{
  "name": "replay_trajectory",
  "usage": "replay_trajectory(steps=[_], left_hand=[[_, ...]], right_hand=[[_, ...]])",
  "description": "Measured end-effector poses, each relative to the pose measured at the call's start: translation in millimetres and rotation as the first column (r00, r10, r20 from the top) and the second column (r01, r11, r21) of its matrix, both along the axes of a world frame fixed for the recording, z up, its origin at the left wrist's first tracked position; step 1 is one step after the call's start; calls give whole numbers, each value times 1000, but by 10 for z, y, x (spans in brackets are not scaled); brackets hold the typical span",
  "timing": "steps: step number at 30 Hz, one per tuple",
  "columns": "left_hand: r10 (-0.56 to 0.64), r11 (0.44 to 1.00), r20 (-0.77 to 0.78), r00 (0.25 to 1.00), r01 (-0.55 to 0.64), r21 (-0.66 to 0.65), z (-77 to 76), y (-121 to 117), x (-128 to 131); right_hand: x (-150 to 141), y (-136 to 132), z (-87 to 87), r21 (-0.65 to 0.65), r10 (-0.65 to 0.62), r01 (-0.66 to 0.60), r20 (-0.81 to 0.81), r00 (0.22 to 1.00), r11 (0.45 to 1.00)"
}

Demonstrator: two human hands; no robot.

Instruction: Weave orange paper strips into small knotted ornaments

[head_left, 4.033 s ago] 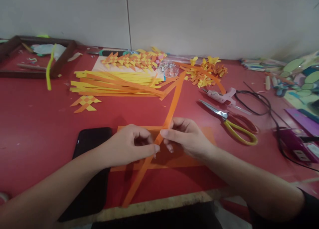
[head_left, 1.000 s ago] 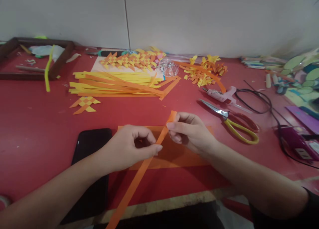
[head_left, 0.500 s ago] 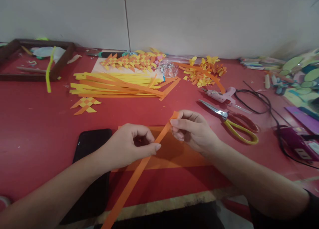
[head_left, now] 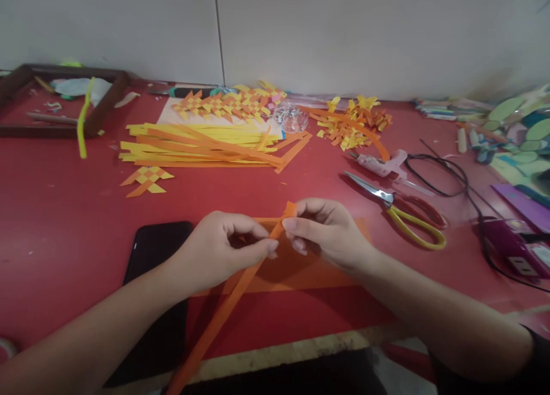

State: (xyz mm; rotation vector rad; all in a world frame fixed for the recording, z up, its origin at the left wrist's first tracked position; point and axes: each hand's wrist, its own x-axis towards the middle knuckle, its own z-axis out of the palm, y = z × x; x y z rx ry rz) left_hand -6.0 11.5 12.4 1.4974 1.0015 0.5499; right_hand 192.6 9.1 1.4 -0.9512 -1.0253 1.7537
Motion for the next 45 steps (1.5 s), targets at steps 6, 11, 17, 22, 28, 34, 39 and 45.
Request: replay_trajectory(steps=[6,11,17,22,28,34,39,45], left_hand=[[2,1000,0,1000,-2,14,4,-5,-4],[-23,1000,-11,1000,23,-21,24,-18,-13],[-57,998,-68,996,55,-34,17,-21,-6],[-7,1000,-14,1000,7,-4,32,0,-1],[24,999,27,999,-24,24,39,2,-25],[-33,997,-39,999,35,65,55,-30,-1],[-65,995,-124,990,74,71,53,-50,17],[88,992,-126,988,-76,97,-10,23,-19]], right_hand=[[-10,0,9,-8,-14,14,11,1000,1000],[5,13,30,-42,-67,68,20,998,997],[59,62,51,-36,-137,137,18,990,990],[33,39,59,-40,-154,154,-7,988,987],[-31,-41,15,-34,122,-120,80,989,992],[-43,-45,-21,-124,178,-174,20,984,977],[35,109,37,-198,-118,107,-44,992,974],[51,139,7,-111,-246,245,5,969,963]])
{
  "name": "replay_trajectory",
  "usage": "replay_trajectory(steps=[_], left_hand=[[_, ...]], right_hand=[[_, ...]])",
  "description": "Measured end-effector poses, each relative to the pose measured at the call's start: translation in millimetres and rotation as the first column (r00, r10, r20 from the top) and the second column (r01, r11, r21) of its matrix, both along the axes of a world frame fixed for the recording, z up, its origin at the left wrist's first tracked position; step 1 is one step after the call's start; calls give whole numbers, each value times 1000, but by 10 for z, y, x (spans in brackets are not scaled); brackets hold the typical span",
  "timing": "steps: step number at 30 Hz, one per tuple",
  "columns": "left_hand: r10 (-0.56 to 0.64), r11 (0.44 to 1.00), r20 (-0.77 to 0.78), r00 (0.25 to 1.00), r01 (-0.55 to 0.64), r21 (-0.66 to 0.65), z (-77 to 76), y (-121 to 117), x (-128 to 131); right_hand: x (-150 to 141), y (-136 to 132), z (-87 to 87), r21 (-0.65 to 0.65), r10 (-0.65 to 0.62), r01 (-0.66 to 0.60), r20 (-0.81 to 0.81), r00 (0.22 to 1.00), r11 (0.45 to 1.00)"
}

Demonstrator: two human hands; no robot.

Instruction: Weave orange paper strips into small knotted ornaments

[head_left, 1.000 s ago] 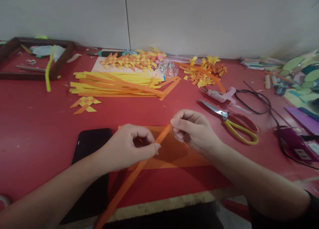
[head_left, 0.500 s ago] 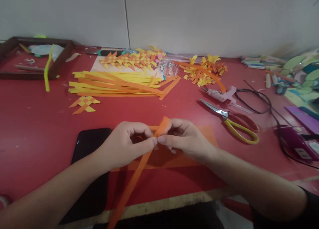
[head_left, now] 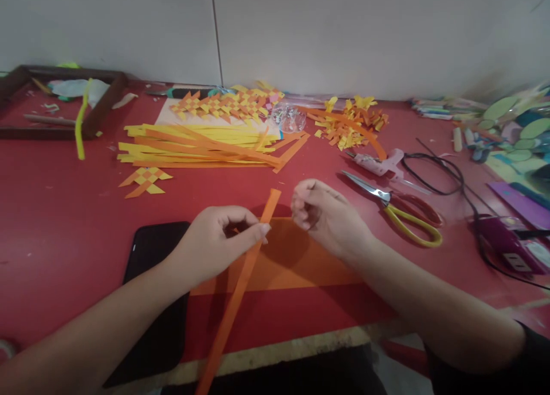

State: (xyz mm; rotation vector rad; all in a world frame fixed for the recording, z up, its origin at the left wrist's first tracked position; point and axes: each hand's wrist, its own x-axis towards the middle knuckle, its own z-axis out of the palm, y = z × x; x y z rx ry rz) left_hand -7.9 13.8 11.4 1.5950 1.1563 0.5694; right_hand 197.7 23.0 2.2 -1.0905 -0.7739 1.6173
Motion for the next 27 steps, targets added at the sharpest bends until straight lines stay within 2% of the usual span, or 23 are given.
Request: replay_trajectory(steps=[2,4,5,7,9,11,14,17,19,21,24,27], left_hand=[[6,999,51,999,-4,-37,-9,12,1],[-56,991,126,990,70,-117,-6,-1,14],[-90,980,167,982,117,-161,-2,-14,21],[-127,956,235,964,183,-232,1,-40,33],[-114,953,252,961,177,-248,-2,-53,33],[-80,965,241,967,136,-226,-11,-47,26],[-19,962,273,962,92,-258,-21,-25,24],[47,932,369,928,92,-351,-22,-10,40],[79,926,410,909,86,-369,-16,-4,49],[91,928,408,908,72,-366,-9,0,49],[85,934,382,920,60,-353,-3,0,34],[70,939,341,937,54,-339,-8,-8,20]], right_hand=[[-60,-84,-40,53,137,-145,119,983,988],[-105,-146,-66,129,211,-247,244,947,960],[-112,-154,-68,157,192,-237,258,947,959],[-88,-116,-47,162,91,-121,183,979,979],[-20,-31,3,83,-3,-1,44,999,997],[61,45,61,22,-9,10,-53,999,1000],[129,48,112,16,132,-132,-42,990,991],[100,-68,107,19,351,-355,114,929,935],[59,-148,92,67,423,-450,245,872,890],[29,-196,81,117,439,-501,342,831,857],[9,-211,78,135,450,-537,401,798,832],[-15,-203,75,162,391,-481,394,832,861]])
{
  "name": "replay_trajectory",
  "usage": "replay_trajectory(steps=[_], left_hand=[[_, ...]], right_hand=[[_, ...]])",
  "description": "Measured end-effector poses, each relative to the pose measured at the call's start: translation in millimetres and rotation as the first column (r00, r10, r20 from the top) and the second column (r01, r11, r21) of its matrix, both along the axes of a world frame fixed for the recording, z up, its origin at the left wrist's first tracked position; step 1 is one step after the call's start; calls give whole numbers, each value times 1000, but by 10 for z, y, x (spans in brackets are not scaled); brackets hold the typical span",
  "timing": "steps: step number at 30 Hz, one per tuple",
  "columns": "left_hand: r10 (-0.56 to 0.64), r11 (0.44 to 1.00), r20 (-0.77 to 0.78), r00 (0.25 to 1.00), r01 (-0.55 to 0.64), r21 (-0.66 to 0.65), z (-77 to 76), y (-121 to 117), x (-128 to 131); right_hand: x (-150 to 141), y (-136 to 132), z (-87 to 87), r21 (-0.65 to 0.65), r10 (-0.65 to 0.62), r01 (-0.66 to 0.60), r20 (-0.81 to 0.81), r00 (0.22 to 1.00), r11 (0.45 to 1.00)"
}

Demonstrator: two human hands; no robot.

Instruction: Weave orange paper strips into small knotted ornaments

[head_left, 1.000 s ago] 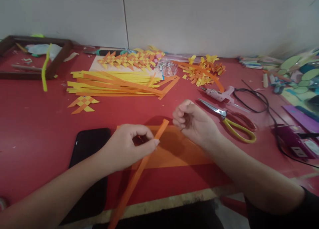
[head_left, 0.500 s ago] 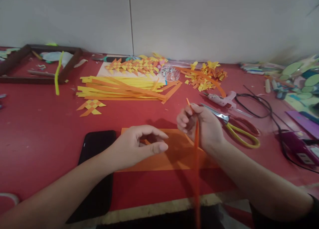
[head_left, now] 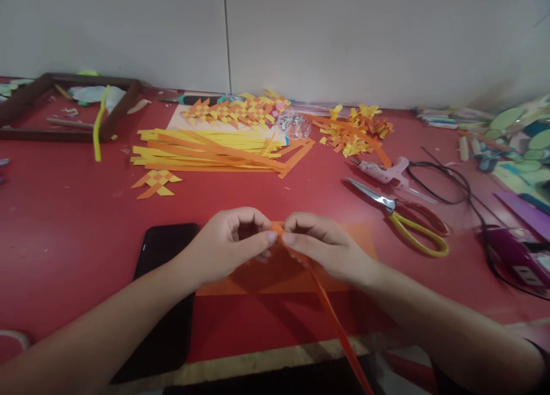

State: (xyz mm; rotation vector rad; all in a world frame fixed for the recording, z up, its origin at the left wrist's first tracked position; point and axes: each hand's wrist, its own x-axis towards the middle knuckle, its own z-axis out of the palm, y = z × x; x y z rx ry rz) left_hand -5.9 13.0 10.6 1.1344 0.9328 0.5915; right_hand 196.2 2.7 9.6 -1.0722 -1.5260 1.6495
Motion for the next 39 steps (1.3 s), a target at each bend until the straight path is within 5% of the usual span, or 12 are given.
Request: replay_trajectory(steps=[5,22,32,39], left_hand=[[-19,997,-67,998,24,72,-3,-12,11],[-76,952,-105,992,104,290,-8,-38,30],[72,935,-106,992,-30,354,10,-37,21],[168,964,29,985,-171,204,-23,-34,24]], right_hand=[[-46,-3,-39,66,-148,153,-81,986,986],[-83,2,-16,-7,-58,57,-47,997,998],[-76,1,-30,1,-92,93,-71,993,996],[-62,32,-55,-15,-97,97,-16,995,995]])
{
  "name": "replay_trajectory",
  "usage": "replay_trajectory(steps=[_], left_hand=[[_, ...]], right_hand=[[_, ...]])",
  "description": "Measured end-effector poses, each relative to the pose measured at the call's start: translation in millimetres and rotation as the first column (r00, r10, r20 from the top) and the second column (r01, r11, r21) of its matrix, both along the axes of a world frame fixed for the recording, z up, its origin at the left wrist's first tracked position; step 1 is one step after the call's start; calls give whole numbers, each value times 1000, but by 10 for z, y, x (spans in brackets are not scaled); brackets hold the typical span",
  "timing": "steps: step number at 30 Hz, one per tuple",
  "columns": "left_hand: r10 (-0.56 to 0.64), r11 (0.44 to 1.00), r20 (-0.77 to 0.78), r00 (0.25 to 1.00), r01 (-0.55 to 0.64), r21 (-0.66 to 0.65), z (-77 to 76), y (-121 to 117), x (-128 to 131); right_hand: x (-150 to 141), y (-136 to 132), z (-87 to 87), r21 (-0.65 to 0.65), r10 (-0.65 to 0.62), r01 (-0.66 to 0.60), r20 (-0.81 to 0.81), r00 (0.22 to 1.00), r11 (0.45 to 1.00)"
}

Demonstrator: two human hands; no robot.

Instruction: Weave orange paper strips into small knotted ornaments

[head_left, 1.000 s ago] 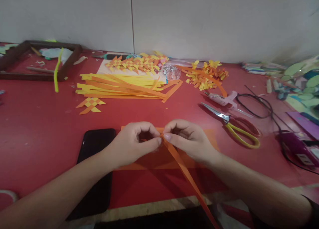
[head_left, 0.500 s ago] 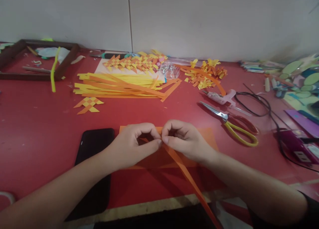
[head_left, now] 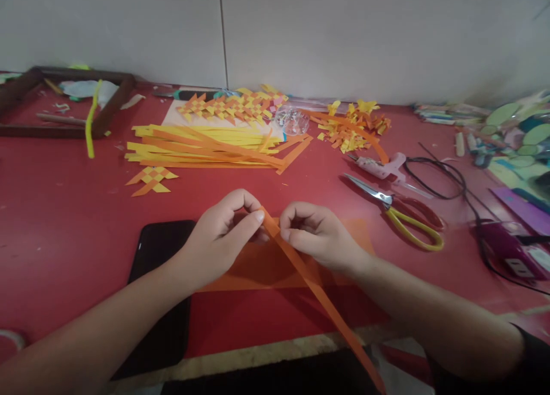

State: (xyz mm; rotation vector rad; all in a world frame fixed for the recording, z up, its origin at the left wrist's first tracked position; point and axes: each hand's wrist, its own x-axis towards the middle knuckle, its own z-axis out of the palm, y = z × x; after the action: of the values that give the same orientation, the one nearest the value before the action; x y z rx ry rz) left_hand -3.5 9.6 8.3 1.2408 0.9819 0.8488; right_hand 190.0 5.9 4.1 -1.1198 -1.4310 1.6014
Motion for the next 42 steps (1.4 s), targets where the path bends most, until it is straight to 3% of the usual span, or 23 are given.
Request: replay_trajectory(steps=[7,15,17,19,22,25,27,30,34,38,42], left_hand=[[188,982,-27,982,-188,13,17,15,16],[455,890,70,888,-456,-5,-50,121,-16],[445,896,143,884,-439,-67,-46,142,-22],[377,920,175,910,-346,-181,-28,143,-20],[117,947,78,990,-87,-309,3,118,-16],[-153,962,-60,986,135,-239,19,90,-20],[-203,969,-110,973,183,-168,21,83,-22],[-159,967,-62,985,143,-211,18,86,-10],[1,947,22,1000,6,-321,8,84,18],[79,948,39,996,-63,-312,-4,87,29],[253,944,87,963,-226,-242,-6,105,23]], right_hand=[[3,9,9,-25,-3,4,29,1000,1000],[-3,3,33,-87,10,-3,78,997,996],[-6,8,38,-123,-3,9,52,999,992],[-8,15,34,-147,-22,25,22,1000,989],[-12,16,15,-157,-29,31,10,1000,987],[-16,0,-6,-173,3,-3,-1,1000,985],[-16,-10,-8,-166,17,-19,-14,1000,986],[-9,-12,8,-136,35,-35,0,999,990],[-4,-5,33,-128,56,-54,14,998,990],[-6,-9,39,-123,42,-39,24,999,992],[-2,-10,49,-107,24,-21,27,999,994]])
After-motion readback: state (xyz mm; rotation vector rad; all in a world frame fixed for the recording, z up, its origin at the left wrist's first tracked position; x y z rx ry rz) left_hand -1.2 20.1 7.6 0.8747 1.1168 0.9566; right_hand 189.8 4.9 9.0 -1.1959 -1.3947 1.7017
